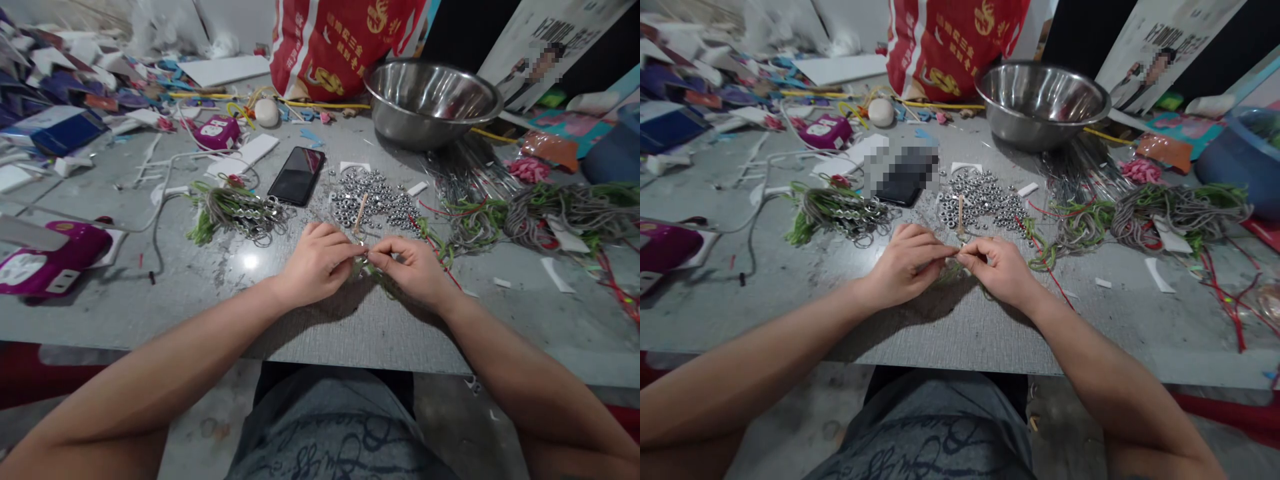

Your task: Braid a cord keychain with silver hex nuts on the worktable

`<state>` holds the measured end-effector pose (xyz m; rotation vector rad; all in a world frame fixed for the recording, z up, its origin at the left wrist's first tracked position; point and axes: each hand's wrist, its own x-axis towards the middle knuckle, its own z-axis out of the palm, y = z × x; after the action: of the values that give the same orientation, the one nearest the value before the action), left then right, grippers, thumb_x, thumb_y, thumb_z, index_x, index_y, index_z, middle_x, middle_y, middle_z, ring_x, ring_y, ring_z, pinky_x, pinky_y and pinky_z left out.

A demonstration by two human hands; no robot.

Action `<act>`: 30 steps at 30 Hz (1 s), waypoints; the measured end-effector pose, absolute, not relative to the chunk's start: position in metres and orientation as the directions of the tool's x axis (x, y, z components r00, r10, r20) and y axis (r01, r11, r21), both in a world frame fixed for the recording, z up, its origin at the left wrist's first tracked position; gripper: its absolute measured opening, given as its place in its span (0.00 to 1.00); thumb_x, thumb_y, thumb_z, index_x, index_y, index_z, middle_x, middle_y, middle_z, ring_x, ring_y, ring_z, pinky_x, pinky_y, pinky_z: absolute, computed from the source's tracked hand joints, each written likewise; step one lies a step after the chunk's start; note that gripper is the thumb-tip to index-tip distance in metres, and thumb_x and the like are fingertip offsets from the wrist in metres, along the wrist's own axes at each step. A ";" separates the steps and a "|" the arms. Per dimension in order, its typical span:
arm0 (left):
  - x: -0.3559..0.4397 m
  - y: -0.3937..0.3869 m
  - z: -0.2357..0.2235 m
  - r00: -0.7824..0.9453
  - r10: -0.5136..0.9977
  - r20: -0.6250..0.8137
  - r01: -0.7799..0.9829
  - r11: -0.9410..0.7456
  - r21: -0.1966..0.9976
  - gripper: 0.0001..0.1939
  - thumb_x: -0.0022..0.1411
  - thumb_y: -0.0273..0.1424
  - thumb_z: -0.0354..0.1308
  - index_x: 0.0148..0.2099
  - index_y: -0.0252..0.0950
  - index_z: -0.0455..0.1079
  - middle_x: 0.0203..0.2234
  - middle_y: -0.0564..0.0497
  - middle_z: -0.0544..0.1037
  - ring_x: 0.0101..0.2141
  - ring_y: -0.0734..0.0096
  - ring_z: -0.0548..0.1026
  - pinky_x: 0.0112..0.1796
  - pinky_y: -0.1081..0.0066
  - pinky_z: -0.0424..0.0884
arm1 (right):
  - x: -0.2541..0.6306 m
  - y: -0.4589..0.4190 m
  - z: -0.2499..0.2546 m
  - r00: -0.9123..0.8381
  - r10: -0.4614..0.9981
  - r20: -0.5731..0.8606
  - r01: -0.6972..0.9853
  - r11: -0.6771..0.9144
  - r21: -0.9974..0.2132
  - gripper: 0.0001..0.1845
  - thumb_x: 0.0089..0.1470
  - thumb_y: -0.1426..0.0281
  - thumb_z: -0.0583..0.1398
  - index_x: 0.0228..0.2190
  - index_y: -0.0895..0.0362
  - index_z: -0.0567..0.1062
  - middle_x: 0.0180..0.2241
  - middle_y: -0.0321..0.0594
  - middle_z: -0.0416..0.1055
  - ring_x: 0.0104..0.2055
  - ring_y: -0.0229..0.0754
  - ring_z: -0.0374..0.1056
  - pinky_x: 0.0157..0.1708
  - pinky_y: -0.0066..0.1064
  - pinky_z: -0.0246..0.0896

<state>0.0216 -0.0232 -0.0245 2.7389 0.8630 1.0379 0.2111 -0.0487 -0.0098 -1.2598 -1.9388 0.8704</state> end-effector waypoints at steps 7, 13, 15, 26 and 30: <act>0.020 -0.024 -0.024 0.561 0.638 0.527 0.326 -0.756 0.568 0.14 0.52 0.17 0.45 0.33 0.33 0.70 0.32 0.49 0.76 0.32 0.76 0.73 0.34 0.75 0.68 | 0.211 -0.047 -0.013 -0.386 0.893 0.233 0.582 0.431 -0.689 0.14 0.57 0.65 0.53 0.24 0.56 0.71 0.22 0.35 0.70 0.27 0.37 0.62 0.34 0.35 0.53; 0.019 -0.026 -0.015 0.623 0.747 0.233 0.278 -0.489 0.827 0.12 0.54 0.24 0.49 0.42 0.33 0.67 0.23 0.55 0.72 0.23 0.79 0.69 0.24 0.78 0.66 | 0.210 -0.047 -0.015 -0.424 0.880 0.214 0.630 0.456 -0.628 0.13 0.57 0.66 0.53 0.23 0.56 0.70 0.23 0.36 0.71 0.27 0.38 0.63 0.34 0.35 0.52; 0.018 -0.025 -0.016 0.630 0.732 0.258 0.324 -0.550 0.769 0.10 0.56 0.29 0.52 0.41 0.33 0.68 0.21 0.56 0.72 0.20 0.80 0.67 0.23 0.79 0.64 | 0.210 -0.047 -0.015 -0.433 0.878 0.205 0.634 0.459 -0.623 0.13 0.57 0.66 0.53 0.24 0.56 0.71 0.23 0.36 0.71 0.28 0.38 0.63 0.34 0.35 0.52; 0.019 -0.022 -0.027 0.660 0.660 0.359 0.457 -0.732 0.505 0.10 0.61 0.27 0.49 0.36 0.35 0.73 0.28 0.53 0.79 0.27 0.78 0.74 0.28 0.79 0.66 | 0.214 -0.046 -0.009 -0.487 0.866 0.116 0.731 0.477 -0.488 0.08 0.53 0.64 0.59 0.29 0.57 0.73 0.26 0.37 0.73 0.29 0.39 0.64 0.34 0.33 0.50; 0.017 -0.020 -0.027 0.681 0.656 0.326 0.489 -0.739 0.464 0.10 0.60 0.27 0.50 0.36 0.36 0.74 0.27 0.53 0.79 0.25 0.77 0.74 0.27 0.78 0.65 | 0.214 -0.047 -0.013 -0.536 0.842 0.060 0.803 0.531 -0.272 0.14 0.50 0.58 0.61 0.31 0.57 0.72 0.28 0.39 0.72 0.32 0.42 0.65 0.34 0.34 0.48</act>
<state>0.0175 -0.0202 -0.0266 2.5553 0.9017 0.6868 0.2139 -0.0466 -0.0133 -1.4034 -2.5831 0.3161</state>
